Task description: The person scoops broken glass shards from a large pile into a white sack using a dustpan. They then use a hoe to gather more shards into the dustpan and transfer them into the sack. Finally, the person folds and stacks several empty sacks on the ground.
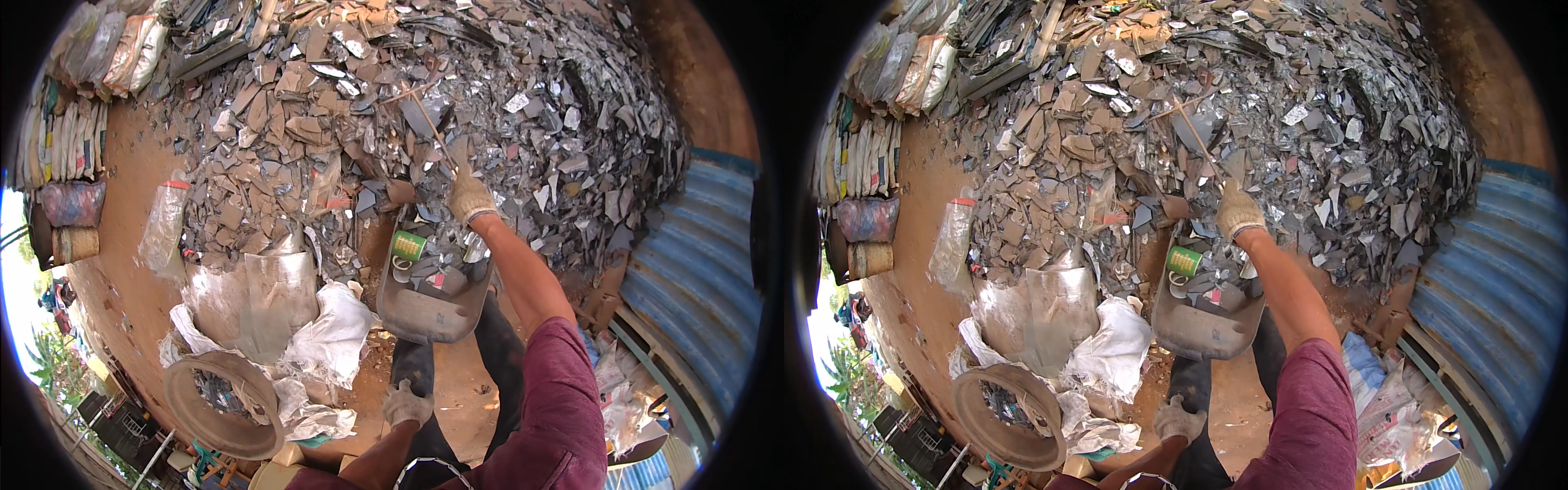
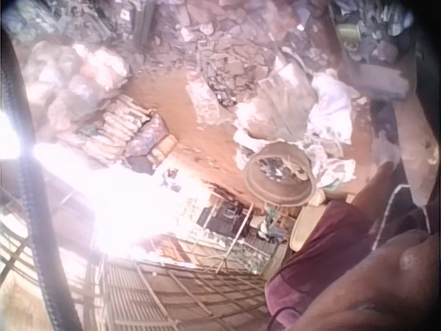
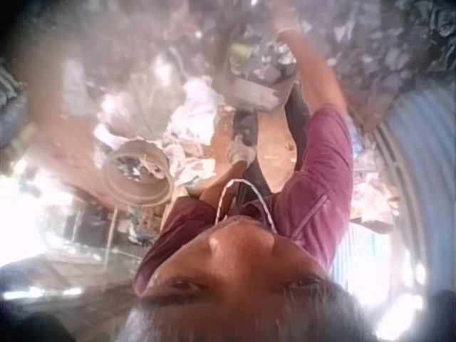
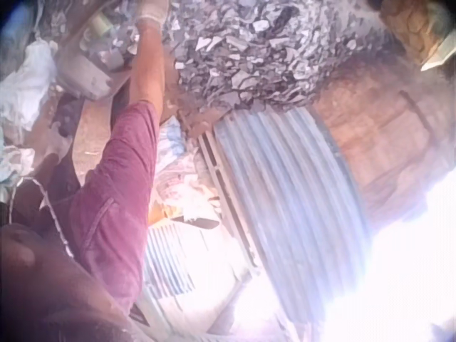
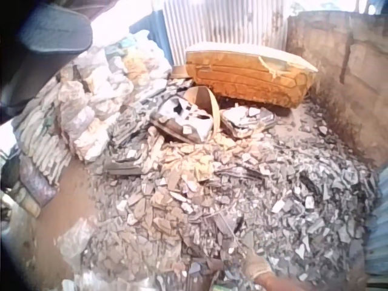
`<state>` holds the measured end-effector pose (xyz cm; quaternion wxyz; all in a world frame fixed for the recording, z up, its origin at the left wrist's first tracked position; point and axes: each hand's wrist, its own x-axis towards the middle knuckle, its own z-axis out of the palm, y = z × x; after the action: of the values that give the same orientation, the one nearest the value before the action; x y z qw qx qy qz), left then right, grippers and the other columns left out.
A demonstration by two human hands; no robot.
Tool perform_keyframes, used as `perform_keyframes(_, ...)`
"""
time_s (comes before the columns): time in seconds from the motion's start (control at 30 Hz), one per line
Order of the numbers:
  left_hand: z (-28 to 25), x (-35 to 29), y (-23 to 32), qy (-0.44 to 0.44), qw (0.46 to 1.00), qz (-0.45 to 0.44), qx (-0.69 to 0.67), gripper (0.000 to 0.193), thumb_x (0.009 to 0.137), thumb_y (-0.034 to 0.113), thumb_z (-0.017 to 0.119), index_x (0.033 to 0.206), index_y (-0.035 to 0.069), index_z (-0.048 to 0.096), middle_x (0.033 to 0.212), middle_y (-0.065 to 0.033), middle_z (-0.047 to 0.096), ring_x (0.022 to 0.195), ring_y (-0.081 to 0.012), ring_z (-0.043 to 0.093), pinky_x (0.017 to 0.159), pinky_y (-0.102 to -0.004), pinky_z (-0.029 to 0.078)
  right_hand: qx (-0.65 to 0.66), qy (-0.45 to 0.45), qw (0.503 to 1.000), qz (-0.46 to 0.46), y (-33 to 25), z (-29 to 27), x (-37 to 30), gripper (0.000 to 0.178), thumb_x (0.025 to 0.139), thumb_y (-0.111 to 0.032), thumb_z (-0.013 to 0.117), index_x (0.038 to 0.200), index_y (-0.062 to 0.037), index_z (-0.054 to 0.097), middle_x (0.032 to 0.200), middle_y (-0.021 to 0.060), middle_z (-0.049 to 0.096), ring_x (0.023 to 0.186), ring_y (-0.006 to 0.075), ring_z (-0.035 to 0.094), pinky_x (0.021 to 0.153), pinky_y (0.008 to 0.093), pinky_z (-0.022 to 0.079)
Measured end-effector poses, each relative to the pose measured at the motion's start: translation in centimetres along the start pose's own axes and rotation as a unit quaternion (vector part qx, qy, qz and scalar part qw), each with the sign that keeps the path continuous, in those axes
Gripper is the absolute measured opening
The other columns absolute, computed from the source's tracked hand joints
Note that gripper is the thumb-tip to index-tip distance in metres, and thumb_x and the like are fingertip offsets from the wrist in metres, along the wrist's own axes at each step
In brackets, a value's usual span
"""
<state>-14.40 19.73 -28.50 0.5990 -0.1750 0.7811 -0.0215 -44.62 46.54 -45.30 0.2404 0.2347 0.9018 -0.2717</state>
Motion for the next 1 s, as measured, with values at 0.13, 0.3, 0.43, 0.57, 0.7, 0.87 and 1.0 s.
perform_keyframes(0.13, -0.6, -0.5, 0.5, -0.005, 1.000, -0.005, 0.006, 0.075, 0.077, 0.055, 0.072, 0.139, 0.016, 0.057, 0.134, -0.0189, 0.054, 0.125, -0.0382, 0.054, 0.101, -0.0466, 0.048, 0.082, 0.110, 0.989, -0.056, -2.0, -2.3, 0.9, 0.028, 0.096, -0.016, 0.051, 0.117, -0.0011, 0.040, 0.091, 0.0339, 0.067, 0.087, 0.0529, 0.066, 0.080, 0.0608, 0.051)
perform_keyframes(0.3, 0.6, -0.2, 1.0, 0.011, 1.000, 0.012, 0.024, 0.076, 0.076, 0.055, 0.072, 0.139, 0.016, 0.056, 0.133, -0.0185, 0.055, 0.121, -0.0382, 0.057, 0.100, -0.0463, 0.049, 0.131, 0.094, 0.986, 0.041, -8.8, -5.1, 10.1, 0.035, 0.095, -0.014, 0.052, 0.123, 0.0043, 0.042, 0.115, 0.0375, 0.064, 0.109, 0.0505, 0.064, 0.092, 0.0536, 0.052)
perform_keyframes(0.43, 0.3, -0.7, 1.1, 0.009, 1.000, -0.006, 0.009, 0.076, 0.073, 0.053, 0.073, 0.138, 0.016, 0.056, 0.130, -0.0189, 0.056, 0.122, -0.0378, 0.056, 0.100, -0.0471, 0.048, 0.143, 0.048, 0.987, 0.051, -8.5, 1.9, 9.8, 0.042, 0.092, -0.013, 0.056, 0.125, 0.0060, 0.040, 0.113, 0.0382, 0.064, 0.111, 0.0499, 0.063, 0.095, 0.0515, 0.052)
perform_keyframes(0.57, -0.2, -1.0, 0.9, 0.016, 1.000, 0.000, 0.005, 0.072, 0.076, 0.051, 0.072, 0.137, 0.016, 0.057, 0.128, -0.0205, 0.056, 0.120, -0.0393, 0.058, 0.097, -0.0482, 0.051, 0.089, -0.019, 0.995, 0.033, -4.2, 3.0, 3.4, 0.037, 0.096, -0.013, 0.052, 0.126, 0.0046, 0.039, 0.116, 0.0367, 0.064, 0.112, 0.0490, 0.064, 0.096, 0.0540, 0.050)
perform_keyframes(0.7, 0.0, -0.6, 1.0, 0.028, 1.000, 0.007, 0.002, 0.073, 0.075, 0.051, 0.072, 0.137, 0.016, 0.058, 0.128, -0.0205, 0.056, 0.121, -0.0395, 0.057, 0.098, -0.0484, 0.050, 0.080, -0.023, 0.995, 0.056, 0.3, 5.2, 1.6, 0.037, 0.092, -0.008, 0.053, 0.123, 0.0049, 0.038, 0.109, 0.0370, 0.065, 0.106, 0.0499, 0.065, 0.090, 0.0540, 0.052)
perform_keyframes(0.87, 0.4, -1.0, 1.2, 0.014, 1.000, 0.008, 0.013, 0.074, 0.075, 0.050, 0.071, 0.139, 0.016, 0.057, 0.132, -0.0197, 0.055, 0.123, -0.0390, 0.056, 0.100, -0.0480, 0.049, 0.025, -0.045, 0.997, 0.052, 3.6, 2.4, -3.5, 0.032, 0.091, -0.005, 0.053, 0.118, 0.0037, 0.040, 0.101, 0.0356, 0.067, 0.099, 0.0497, 0.067, 0.084, 0.0557, 0.054)
perform_keyframes(1.0, 0.6, -0.9, 1.8, 0.012, 0.999, 0.015, 0.026, 0.074, 0.076, 0.050, 0.071, 0.140, 0.016, 0.056, 0.135, -0.0195, 0.054, 0.125, -0.0389, 0.055, 0.101, -0.0474, 0.048, -0.012, -0.097, 0.992, 0.074, 6.8, 2.8, -6.6, 0.034, 0.092, -0.009, 0.053, 0.123, 0.0029, 0.043, 0.106, 0.0341, 0.068, 0.104, 0.0492, 0.067, 0.088, 0.0562, 0.052)
